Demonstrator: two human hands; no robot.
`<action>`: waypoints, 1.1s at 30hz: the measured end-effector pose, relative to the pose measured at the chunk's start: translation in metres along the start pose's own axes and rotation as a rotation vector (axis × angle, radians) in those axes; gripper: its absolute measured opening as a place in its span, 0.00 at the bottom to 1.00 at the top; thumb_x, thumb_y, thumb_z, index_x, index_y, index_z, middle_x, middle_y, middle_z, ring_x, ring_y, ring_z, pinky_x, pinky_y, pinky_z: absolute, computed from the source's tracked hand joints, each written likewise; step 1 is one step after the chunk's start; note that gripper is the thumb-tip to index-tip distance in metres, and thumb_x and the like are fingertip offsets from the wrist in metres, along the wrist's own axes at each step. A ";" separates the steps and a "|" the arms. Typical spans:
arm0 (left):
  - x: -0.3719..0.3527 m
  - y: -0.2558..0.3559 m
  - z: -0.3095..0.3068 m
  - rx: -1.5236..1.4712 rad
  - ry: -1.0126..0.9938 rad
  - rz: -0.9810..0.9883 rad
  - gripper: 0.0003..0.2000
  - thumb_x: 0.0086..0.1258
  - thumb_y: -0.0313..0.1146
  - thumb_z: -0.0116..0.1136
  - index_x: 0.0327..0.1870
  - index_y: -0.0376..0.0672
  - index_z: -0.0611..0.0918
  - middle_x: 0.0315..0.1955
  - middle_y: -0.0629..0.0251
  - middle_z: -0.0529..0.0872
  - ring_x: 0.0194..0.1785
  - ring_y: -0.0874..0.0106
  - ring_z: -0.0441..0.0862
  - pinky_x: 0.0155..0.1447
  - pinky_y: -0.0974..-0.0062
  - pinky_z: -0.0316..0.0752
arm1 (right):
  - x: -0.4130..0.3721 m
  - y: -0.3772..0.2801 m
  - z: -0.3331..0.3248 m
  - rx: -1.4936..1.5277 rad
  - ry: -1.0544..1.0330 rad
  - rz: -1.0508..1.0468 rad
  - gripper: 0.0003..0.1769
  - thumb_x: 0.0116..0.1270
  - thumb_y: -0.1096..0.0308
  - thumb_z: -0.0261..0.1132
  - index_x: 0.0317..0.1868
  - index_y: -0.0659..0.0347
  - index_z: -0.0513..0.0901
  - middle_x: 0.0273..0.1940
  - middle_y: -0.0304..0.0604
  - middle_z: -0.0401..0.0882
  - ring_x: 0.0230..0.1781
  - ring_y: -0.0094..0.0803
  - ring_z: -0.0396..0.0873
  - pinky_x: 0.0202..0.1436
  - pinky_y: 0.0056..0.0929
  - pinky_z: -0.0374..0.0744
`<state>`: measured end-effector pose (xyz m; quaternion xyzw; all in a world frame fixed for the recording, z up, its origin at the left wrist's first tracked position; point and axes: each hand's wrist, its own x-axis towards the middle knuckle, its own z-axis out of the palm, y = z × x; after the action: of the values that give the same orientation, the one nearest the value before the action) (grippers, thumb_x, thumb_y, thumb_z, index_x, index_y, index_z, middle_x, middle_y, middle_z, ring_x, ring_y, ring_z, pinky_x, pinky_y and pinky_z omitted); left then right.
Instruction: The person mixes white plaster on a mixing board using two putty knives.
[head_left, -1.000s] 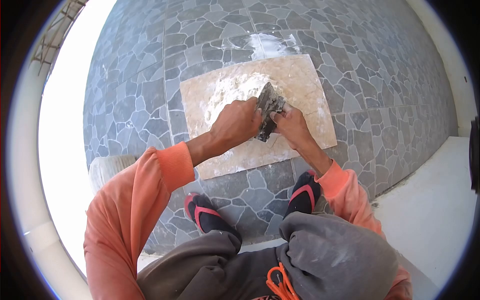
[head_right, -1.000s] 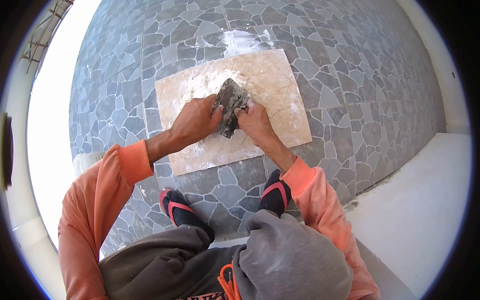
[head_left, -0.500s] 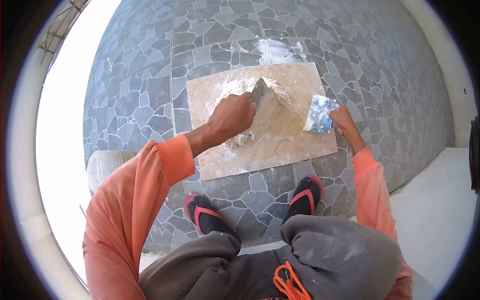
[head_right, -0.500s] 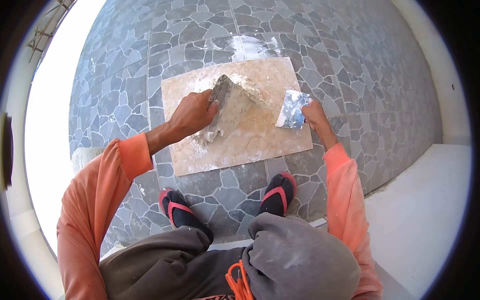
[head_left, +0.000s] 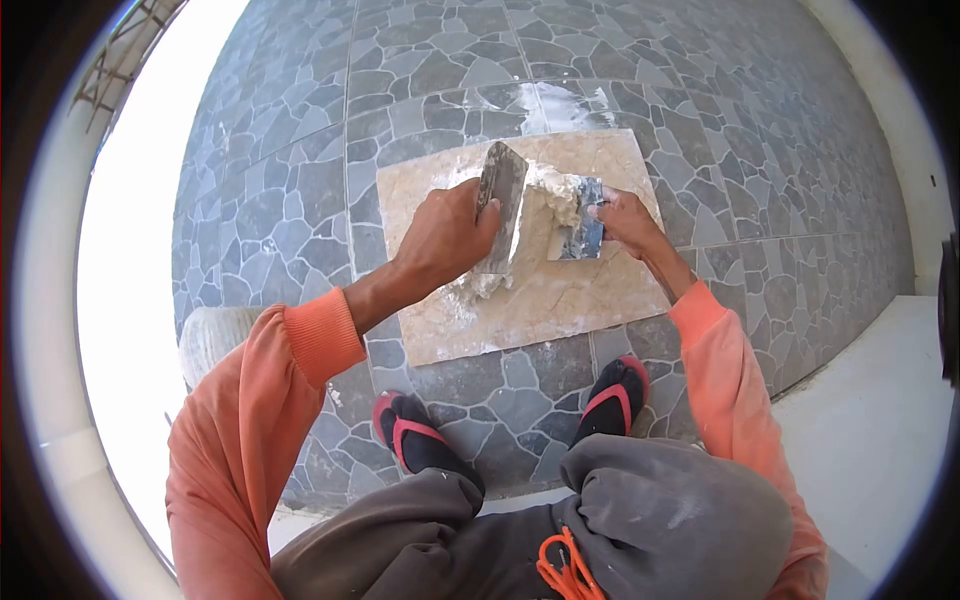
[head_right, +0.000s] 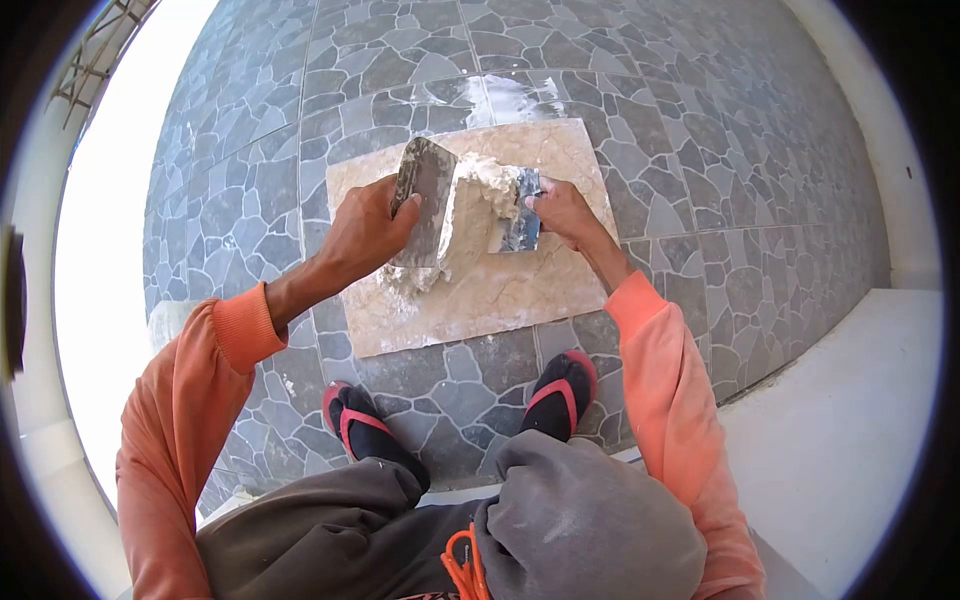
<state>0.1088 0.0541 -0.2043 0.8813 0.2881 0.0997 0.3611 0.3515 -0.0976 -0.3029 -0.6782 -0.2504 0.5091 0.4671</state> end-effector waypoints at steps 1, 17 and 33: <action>0.000 0.000 0.000 -0.009 0.013 0.018 0.14 0.70 0.36 0.53 0.36 0.29 0.79 0.19 0.43 0.79 0.24 0.46 0.78 0.34 0.53 0.71 | -0.004 -0.004 0.005 -0.040 -0.003 -0.039 0.18 0.69 0.72 0.57 0.58 0.65 0.78 0.38 0.36 0.82 0.32 0.22 0.79 0.35 0.31 0.81; 0.005 -0.015 0.020 0.068 -0.007 -0.027 0.12 0.71 0.33 0.51 0.38 0.30 0.76 0.24 0.37 0.81 0.30 0.39 0.79 0.39 0.46 0.72 | -0.046 -0.078 0.056 -0.026 -0.054 -0.057 0.15 0.69 0.76 0.56 0.54 0.70 0.79 0.36 0.39 0.82 0.30 0.23 0.79 0.34 0.29 0.82; -0.027 -0.039 -0.064 -0.200 0.014 -0.300 0.13 0.71 0.34 0.54 0.39 0.28 0.78 0.19 0.51 0.79 0.21 0.65 0.77 0.30 0.65 0.72 | 0.146 -0.059 -0.062 -0.738 -0.091 0.082 0.14 0.58 0.74 0.60 0.45 0.66 0.84 0.23 0.35 0.71 0.18 0.23 0.65 0.18 0.30 0.63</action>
<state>0.0452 0.0976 -0.1842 0.7875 0.4073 0.0790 0.4556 0.4693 0.0241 -0.3142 -0.7870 -0.4103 0.4325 0.1590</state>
